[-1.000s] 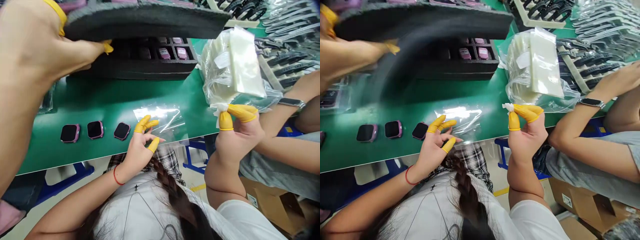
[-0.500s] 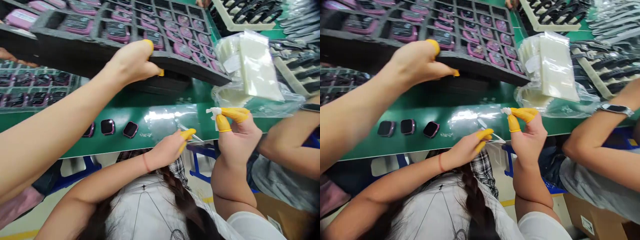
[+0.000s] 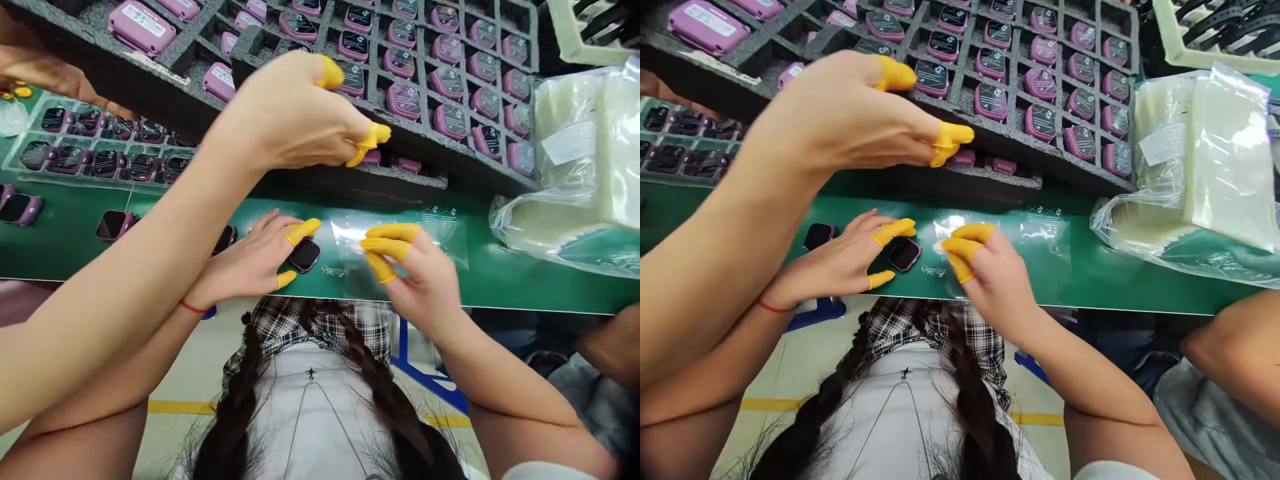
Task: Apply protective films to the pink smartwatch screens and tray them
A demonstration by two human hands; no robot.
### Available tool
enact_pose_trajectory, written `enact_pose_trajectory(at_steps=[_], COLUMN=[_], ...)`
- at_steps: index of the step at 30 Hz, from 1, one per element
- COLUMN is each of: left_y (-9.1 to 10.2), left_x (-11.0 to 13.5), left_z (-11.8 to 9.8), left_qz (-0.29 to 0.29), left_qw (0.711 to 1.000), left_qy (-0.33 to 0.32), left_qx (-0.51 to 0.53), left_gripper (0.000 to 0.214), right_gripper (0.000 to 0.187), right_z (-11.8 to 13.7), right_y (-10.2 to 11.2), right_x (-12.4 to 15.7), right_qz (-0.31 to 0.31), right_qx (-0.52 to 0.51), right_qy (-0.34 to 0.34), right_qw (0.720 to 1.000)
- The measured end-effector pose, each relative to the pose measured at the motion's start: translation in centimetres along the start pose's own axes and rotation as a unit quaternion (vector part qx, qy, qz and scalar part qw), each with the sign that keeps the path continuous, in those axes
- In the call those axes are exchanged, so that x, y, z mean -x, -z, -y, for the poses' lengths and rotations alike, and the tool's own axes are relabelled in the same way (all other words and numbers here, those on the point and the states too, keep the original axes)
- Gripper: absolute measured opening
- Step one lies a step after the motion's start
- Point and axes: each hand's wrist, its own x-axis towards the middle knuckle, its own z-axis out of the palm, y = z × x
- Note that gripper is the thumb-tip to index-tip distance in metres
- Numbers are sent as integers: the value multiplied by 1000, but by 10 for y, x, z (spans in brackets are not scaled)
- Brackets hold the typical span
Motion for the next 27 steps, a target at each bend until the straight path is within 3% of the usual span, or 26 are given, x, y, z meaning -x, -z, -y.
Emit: enact_pose_trajectory(at_steps=[4,7,10,19,23,27], left_y=[-15,-22,-27,-32,-31,-31], left_x=[-4,0,4,7,5,4], left_z=[2,-5,-8,-11,-14,-15], left_qz=[-43,-89,-113,-119,-121,-122], left_qw=[999,995,993,991,991,990], left_qy=[-12,10,22,30,44,50], left_qx=[-26,-42,-38,-45,-47,-45], left_gripper=[73,90,93,56,70,76], right_gripper=[12,22,31,24,22,24], right_z=[6,5,5,20,13,14], right_y=[-39,-62,-74,-61,-67,-70], right_x=[-17,-24,-26,0,-10,-10], right_qz=[82,116,138,164,139,139], right_qx=[22,58,93,46,78,62], right_qy=[55,89,111,143,98,126], right_qw=[995,987,980,975,982,980])
